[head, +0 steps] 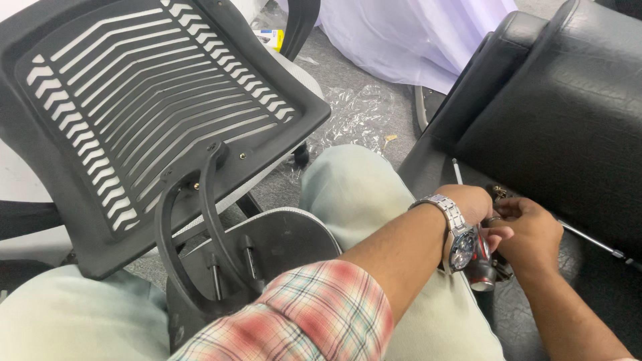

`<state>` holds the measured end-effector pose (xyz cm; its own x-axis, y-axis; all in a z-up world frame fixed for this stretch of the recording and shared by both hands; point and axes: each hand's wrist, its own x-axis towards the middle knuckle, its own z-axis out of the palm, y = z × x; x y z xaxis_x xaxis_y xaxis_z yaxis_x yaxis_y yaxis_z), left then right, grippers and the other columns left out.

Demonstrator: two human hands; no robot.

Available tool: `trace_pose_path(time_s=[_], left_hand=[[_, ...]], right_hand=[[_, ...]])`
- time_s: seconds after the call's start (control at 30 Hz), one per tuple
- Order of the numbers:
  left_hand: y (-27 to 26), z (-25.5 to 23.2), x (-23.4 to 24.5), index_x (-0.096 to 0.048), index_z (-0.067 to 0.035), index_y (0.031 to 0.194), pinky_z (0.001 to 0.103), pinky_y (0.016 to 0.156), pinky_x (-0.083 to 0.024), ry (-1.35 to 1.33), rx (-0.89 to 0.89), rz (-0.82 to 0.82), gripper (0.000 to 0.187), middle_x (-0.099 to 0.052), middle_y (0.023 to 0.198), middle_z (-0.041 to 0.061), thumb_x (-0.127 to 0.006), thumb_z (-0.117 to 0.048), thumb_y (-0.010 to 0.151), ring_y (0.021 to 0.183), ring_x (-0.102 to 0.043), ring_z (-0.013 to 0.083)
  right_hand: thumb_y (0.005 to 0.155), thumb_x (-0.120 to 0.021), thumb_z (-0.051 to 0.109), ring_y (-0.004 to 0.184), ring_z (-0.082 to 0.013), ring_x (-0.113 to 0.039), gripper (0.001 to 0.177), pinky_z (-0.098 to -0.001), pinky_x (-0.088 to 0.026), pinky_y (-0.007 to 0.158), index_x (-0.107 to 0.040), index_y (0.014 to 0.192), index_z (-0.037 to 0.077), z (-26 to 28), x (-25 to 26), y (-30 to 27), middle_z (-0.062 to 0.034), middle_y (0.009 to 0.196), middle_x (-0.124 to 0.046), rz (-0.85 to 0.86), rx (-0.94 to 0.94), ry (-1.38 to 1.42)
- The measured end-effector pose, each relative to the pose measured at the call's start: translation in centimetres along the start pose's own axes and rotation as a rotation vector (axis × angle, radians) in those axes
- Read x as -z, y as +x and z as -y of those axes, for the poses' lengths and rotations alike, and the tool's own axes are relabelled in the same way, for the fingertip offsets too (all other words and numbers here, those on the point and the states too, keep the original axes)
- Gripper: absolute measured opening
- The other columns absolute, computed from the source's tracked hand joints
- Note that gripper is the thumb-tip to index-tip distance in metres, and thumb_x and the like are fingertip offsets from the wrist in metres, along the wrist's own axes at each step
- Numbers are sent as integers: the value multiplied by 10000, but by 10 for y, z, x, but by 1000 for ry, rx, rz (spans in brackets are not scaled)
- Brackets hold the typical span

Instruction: The person uses a screwdriver to tighten screws on the underside of an office chair seat. They repeatedly insert and turn the screwdriver to secure the fasteners while seated on the floor.

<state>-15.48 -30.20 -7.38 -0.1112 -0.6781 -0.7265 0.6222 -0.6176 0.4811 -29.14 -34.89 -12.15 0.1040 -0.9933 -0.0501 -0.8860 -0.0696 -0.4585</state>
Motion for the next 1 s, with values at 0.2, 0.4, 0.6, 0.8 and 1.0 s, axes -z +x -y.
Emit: trace_pose_path(time_s=[0.2, 0.4, 0.6, 0.8, 1.0], left_hand=[[1, 4, 2, -562, 72, 1141, 310, 376, -520, 10, -34, 73, 258, -686, 691, 172, -472, -25, 919, 449, -613, 181], [-4, 3, 1, -508, 49, 1161, 350, 431, -527, 14, -15, 21, 249, -662, 723, 192, -500, -61, 938, 482, -610, 208], [4, 7, -1, -548, 50, 1167, 357, 454, -540, 3, -4, -16, 256, -657, 739, 154, -523, -67, 940, 532, -644, 183], [7, 6, 1, -549, 48, 1184, 375, 466, -552, 104, 15, 11, 290, -664, 732, 146, -496, -75, 927, 524, -614, 200], [0, 4, 2, -529, 60, 1203, 363, 507, -575, 84, 5, -6, 304, -678, 766, 148, -544, -95, 943, 554, -641, 201]], right_hand=[[854, -796, 65, 884, -255, -748, 348, -389, -608, 764, -721, 1192, 33, -7, 5, 1, -163, 1027, -764, 34, -27, 59], [886, -775, 80, 785, -213, -711, 202, -358, -561, 672, -752, 1072, 5, -13, 10, -3, -143, 913, -758, 33, -77, 99], [956, -734, 139, 780, -202, -712, 176, -349, -561, 692, -763, 1098, 38, -14, 16, -11, -137, 914, -768, 20, -46, 166], [963, -727, 179, 886, -225, -761, 253, -375, -615, 788, -744, 1189, 67, -8, 24, -18, -132, 1005, -776, 100, -162, 104], [879, -751, 29, 942, -221, -742, 332, -359, -607, 783, -726, 1210, 37, -12, 20, -16, -152, 1084, -755, 94, -90, -33]])
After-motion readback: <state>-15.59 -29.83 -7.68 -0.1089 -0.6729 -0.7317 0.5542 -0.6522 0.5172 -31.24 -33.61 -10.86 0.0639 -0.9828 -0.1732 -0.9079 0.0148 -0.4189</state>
